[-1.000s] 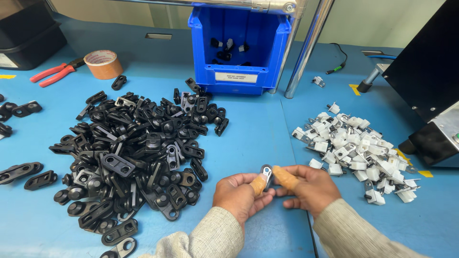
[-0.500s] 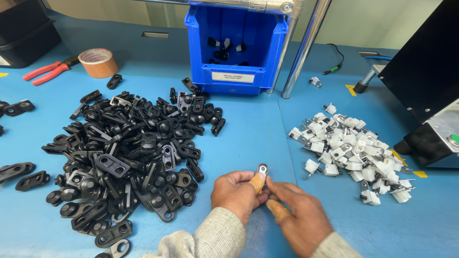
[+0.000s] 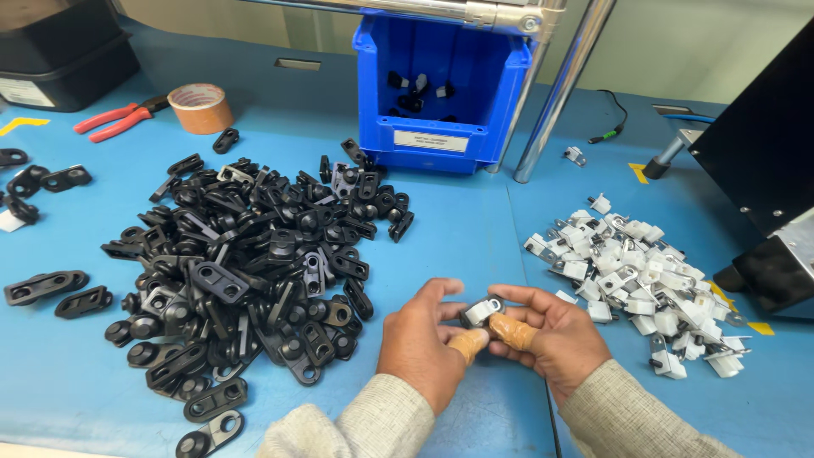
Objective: The person picks a black plastic bracket from a pile on the workbench, presses a white plastic clip piece onto it by hand, and drops the finished assembly into a blue bin, repeating this cycle continuously.
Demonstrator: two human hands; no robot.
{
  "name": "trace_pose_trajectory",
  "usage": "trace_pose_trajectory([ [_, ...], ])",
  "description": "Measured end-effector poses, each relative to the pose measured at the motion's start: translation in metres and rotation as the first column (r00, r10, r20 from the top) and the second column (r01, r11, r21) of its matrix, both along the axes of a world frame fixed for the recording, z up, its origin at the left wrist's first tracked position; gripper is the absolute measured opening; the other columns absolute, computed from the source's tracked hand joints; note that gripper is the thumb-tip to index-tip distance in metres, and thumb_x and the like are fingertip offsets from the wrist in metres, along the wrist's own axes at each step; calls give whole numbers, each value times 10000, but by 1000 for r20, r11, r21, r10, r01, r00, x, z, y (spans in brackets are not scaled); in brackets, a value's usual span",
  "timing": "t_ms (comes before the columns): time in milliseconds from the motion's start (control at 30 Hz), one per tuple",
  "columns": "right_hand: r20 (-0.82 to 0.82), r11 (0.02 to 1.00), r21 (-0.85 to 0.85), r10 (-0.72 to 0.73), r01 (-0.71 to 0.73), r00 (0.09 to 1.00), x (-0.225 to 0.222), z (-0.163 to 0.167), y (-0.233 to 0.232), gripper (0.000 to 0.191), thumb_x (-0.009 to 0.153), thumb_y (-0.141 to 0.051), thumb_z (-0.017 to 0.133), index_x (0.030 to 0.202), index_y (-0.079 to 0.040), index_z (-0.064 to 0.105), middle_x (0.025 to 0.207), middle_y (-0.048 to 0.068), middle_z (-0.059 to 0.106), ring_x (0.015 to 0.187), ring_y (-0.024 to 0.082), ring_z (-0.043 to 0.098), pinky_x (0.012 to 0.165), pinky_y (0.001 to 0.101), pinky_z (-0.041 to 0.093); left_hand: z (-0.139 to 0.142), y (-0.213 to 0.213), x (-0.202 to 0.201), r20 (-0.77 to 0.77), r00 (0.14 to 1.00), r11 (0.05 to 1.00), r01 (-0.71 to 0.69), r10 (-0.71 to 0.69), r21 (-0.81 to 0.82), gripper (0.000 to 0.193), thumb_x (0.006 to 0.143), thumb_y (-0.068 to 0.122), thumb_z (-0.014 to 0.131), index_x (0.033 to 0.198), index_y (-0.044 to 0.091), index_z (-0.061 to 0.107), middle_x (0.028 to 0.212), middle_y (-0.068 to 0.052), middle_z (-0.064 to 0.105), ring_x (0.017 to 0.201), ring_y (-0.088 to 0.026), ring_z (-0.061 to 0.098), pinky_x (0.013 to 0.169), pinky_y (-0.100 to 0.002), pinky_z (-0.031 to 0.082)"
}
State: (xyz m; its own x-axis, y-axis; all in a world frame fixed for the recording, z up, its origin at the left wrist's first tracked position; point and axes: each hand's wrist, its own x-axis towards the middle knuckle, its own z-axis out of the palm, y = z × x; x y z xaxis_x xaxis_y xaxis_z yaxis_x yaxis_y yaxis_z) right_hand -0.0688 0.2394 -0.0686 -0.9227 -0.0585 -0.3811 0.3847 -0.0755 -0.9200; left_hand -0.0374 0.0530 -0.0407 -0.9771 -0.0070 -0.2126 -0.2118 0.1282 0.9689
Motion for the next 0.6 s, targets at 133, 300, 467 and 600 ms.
trace_pose_trajectory([
  [133,81,999,-46,0,4,997,0,-2,-2,419,850,10,689,1269,-9,676,941,153,757,791,201,738,725,333,623,1,-4,1,-60,998,977,6,-19,-211,228,821,63,773,1048,76,751,994,-106,814,824,-147,810,702,-283,645],
  [300,268,961,51,248,-270,931,-17,23,-14,368,827,-3,717,1191,-9,658,944,178,755,768,245,754,702,376,625,-11,-33,3,-181,967,900,87,-179,-426,366,782,172,880,1122,106,761,1009,-122,824,846,-184,774,760,-325,610],
  [467,-380,991,-41,101,-126,920,-77,99,-33,509,861,-49,684,1352,-55,553,1132,106,757,1054,210,743,876,332,611,5,-56,1,151,989,963,38,3,-268,478,857,214,808,1276,121,597,1046,-62,783,751,-172,774,724,-308,629],
  [600,-299,962,272,54,31,953,-88,106,-27,466,849,-143,708,1300,-98,598,1069,73,756,1018,206,740,820,373,634,27,-63,1,175,984,954,83,-33,-288,313,894,178,729,1182,65,681,1033,-49,778,745,-140,775,699,-302,628],
])
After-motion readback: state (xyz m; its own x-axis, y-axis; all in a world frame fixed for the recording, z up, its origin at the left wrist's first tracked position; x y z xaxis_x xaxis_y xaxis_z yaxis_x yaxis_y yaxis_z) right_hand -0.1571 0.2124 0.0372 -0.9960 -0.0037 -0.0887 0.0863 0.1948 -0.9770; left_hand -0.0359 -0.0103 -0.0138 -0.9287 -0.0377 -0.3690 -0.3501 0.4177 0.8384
